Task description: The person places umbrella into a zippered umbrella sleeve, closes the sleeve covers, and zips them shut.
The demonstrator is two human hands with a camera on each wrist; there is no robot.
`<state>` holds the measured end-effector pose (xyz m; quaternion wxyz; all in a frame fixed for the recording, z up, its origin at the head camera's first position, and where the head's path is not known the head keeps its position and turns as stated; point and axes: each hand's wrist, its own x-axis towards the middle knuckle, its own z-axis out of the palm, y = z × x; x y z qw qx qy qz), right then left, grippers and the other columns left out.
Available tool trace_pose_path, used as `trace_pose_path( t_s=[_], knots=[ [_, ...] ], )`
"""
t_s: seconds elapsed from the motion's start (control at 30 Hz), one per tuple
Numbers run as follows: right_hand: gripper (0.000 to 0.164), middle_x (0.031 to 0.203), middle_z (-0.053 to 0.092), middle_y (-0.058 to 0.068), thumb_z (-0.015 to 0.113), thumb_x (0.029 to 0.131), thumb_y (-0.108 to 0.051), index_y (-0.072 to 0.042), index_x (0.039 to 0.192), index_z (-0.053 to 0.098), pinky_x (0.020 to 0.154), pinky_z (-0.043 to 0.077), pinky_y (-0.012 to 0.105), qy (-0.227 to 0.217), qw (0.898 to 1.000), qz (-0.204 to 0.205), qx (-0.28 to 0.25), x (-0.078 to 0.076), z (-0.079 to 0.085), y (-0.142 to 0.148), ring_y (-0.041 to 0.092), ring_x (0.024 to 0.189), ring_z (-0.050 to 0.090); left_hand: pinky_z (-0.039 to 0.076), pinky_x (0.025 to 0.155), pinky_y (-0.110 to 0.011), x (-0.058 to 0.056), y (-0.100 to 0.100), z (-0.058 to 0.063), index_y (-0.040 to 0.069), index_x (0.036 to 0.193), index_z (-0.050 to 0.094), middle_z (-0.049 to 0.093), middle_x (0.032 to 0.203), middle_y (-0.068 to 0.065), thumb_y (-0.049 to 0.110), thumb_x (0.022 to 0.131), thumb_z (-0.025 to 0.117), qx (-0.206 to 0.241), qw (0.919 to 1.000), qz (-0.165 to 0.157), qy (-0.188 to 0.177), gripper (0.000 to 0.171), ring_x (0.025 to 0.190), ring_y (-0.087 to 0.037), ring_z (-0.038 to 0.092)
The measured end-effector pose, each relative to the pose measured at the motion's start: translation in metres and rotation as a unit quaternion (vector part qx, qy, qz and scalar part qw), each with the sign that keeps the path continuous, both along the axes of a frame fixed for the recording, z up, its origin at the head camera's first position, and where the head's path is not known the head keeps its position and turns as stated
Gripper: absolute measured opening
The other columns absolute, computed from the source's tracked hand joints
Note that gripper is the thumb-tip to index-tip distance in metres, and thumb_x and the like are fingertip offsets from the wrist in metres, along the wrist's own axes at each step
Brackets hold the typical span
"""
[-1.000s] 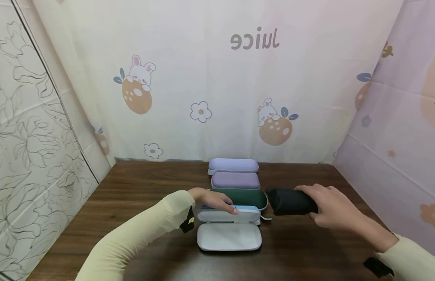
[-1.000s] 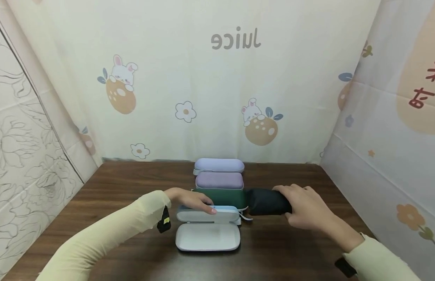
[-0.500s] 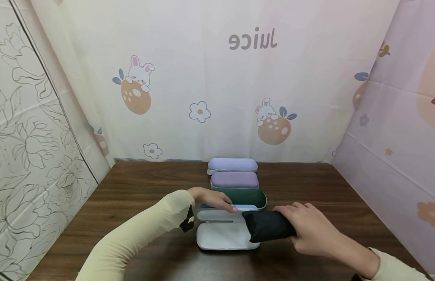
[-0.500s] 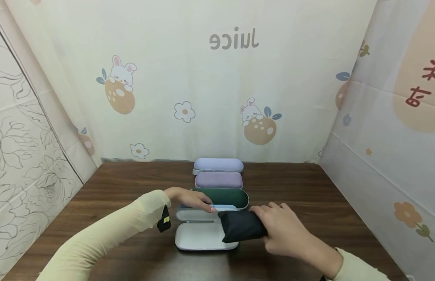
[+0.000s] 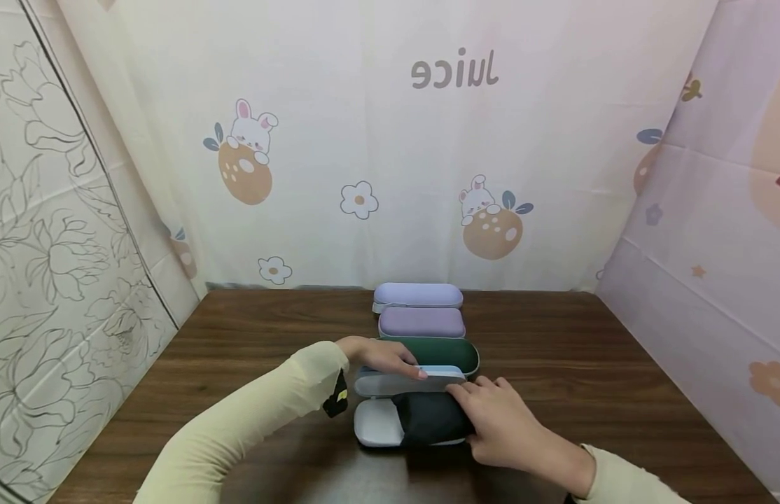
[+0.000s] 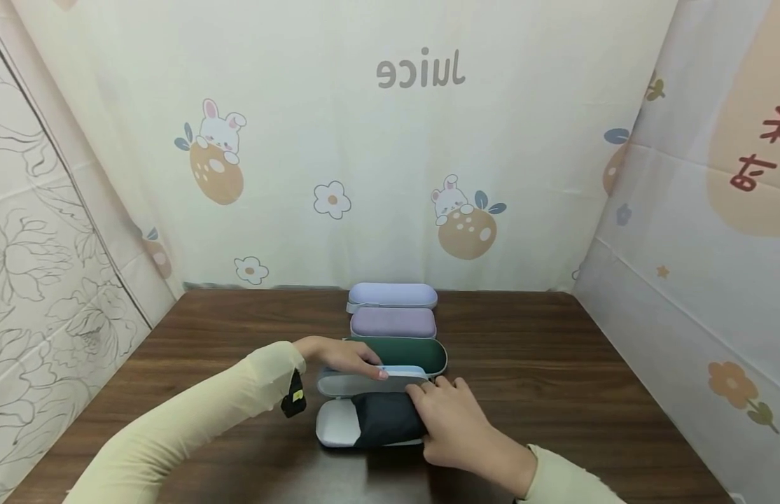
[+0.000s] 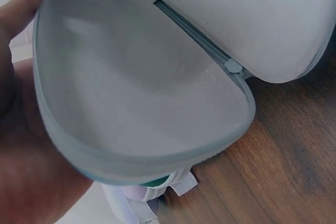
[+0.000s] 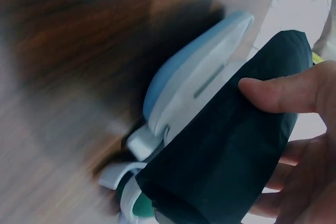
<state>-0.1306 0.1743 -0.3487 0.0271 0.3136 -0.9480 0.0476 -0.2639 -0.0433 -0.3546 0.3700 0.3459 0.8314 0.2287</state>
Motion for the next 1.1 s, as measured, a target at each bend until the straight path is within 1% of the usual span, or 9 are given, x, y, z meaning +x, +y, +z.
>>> trace_pose_path(
  t_s=[0.1, 0.17, 0.27, 0.37, 0.47, 0.53, 0.67, 0.83, 1.1],
  knots=[
    [0.060, 0.108, 0.065, 0.010, 0.079, 0.064, -0.015, 0.000, 0.119, 0.061, 0.073, 0.045, 0.049, 0.002, 1.000, -0.006, 0.011, -0.001, -0.005, -0.012, 0.029, 0.094, 0.057, 0.043, 0.090, -0.026, 0.000, 0.000, 0.000, 0.008, 0.130, 0.059, 0.059, 0.122, 0.003, 0.042, 0.096, 0.051, 0.011, 0.9999, -0.005, 0.006, 0.048, 0.105, -0.006, 0.054],
    [0.060, 0.108, 0.065, 0.011, 0.077, 0.063, -0.015, 0.000, 0.119, 0.061, 0.075, 0.045, 0.050, 0.014, 1.000, -0.005, 0.021, -0.001, -0.008, -0.019, 0.030, 0.097, 0.057, 0.044, 0.087, -0.025, 0.001, 0.000, 0.000, 0.008, 0.126, 0.061, 0.061, 0.115, 0.005, 0.040, 0.096, 0.052, 0.022, 0.9997, -0.008, 0.010, 0.045, 0.099, -0.005, 0.055],
    [0.059, 0.104, 0.065, 0.010, 0.075, 0.062, -0.015, 0.000, 0.117, 0.062, 0.073, 0.046, 0.047, 0.051, 0.998, 0.006, 0.033, -0.003, -0.014, -0.029, 0.028, 0.095, 0.058, 0.044, 0.083, -0.023, 0.001, 0.000, 0.000, 0.008, 0.120, 0.065, 0.063, 0.106, 0.008, 0.039, 0.096, 0.053, 0.035, 0.9992, -0.012, 0.017, 0.041, 0.093, -0.004, 0.056],
    [0.056, 0.096, 0.064, 0.008, 0.074, 0.059, -0.016, -0.001, 0.112, 0.063, 0.069, 0.048, 0.043, 0.098, 0.994, 0.017, 0.041, -0.005, -0.020, -0.037, 0.025, 0.087, 0.058, 0.045, 0.081, -0.022, 0.000, 0.001, 0.000, 0.009, 0.116, 0.067, 0.063, 0.100, 0.009, 0.037, 0.096, 0.053, 0.045, 0.9985, -0.019, 0.025, 0.037, 0.089, -0.003, 0.056],
    [0.054, 0.089, 0.063, 0.006, 0.075, 0.057, -0.017, -0.003, 0.107, 0.063, 0.065, 0.047, 0.040, 0.125, 0.991, 0.021, 0.046, -0.007, -0.027, -0.043, 0.023, 0.081, 0.057, 0.045, 0.079, -0.022, 0.001, 0.002, 0.001, 0.010, 0.114, 0.068, 0.064, 0.097, 0.009, 0.037, 0.096, 0.054, 0.050, 0.9980, -0.025, 0.029, 0.035, 0.086, -0.004, 0.056],
    [0.052, 0.086, 0.062, 0.006, 0.076, 0.056, -0.019, -0.004, 0.104, 0.063, 0.062, 0.046, 0.038, 0.130, 0.990, 0.019, 0.053, -0.008, -0.031, -0.047, 0.022, 0.079, 0.057, 0.045, 0.079, -0.022, 0.001, 0.003, 0.002, 0.010, 0.113, 0.068, 0.064, 0.096, 0.009, 0.037, 0.096, 0.055, 0.051, 0.9979, -0.026, 0.029, 0.035, 0.085, -0.004, 0.056],
    [0.048, 0.082, 0.060, 0.006, 0.079, 0.056, -0.023, -0.005, 0.098, 0.063, 0.059, 0.044, 0.037, 0.123, 0.990, 0.014, 0.067, -0.011, -0.037, -0.053, 0.022, 0.076, 0.056, 0.045, 0.080, -0.022, 0.002, 0.003, 0.003, 0.010, 0.113, 0.068, 0.063, 0.096, 0.009, 0.037, 0.096, 0.055, 0.048, 0.9982, -0.024, 0.028, 0.035, 0.086, -0.004, 0.056],
    [0.043, 0.078, 0.059, 0.006, 0.079, 0.056, -0.024, -0.007, 0.093, 0.062, 0.057, 0.043, 0.037, 0.118, 0.991, 0.009, 0.064, -0.015, -0.041, -0.056, 0.022, 0.074, 0.055, 0.045, 0.080, -0.022, 0.001, 0.003, 0.004, 0.010, 0.115, 0.068, 0.063, 0.097, 0.009, 0.038, 0.096, 0.055, 0.047, 0.9983, -0.021, 0.028, 0.037, 0.087, -0.004, 0.056],
    [0.046, 0.078, 0.060, 0.006, 0.078, 0.055, -0.023, -0.006, 0.095, 0.064, 0.056, 0.042, 0.036, 0.109, 0.992, 0.008, 0.069, -0.017, -0.047, -0.059, 0.022, 0.073, 0.055, 0.045, 0.079, -0.022, 0.001, 0.003, 0.005, 0.009, 0.114, 0.068, 0.064, 0.097, 0.010, 0.038, 0.096, 0.055, 0.050, 0.9981, -0.022, 0.030, 0.037, 0.086, -0.003, 0.056]
  ],
)
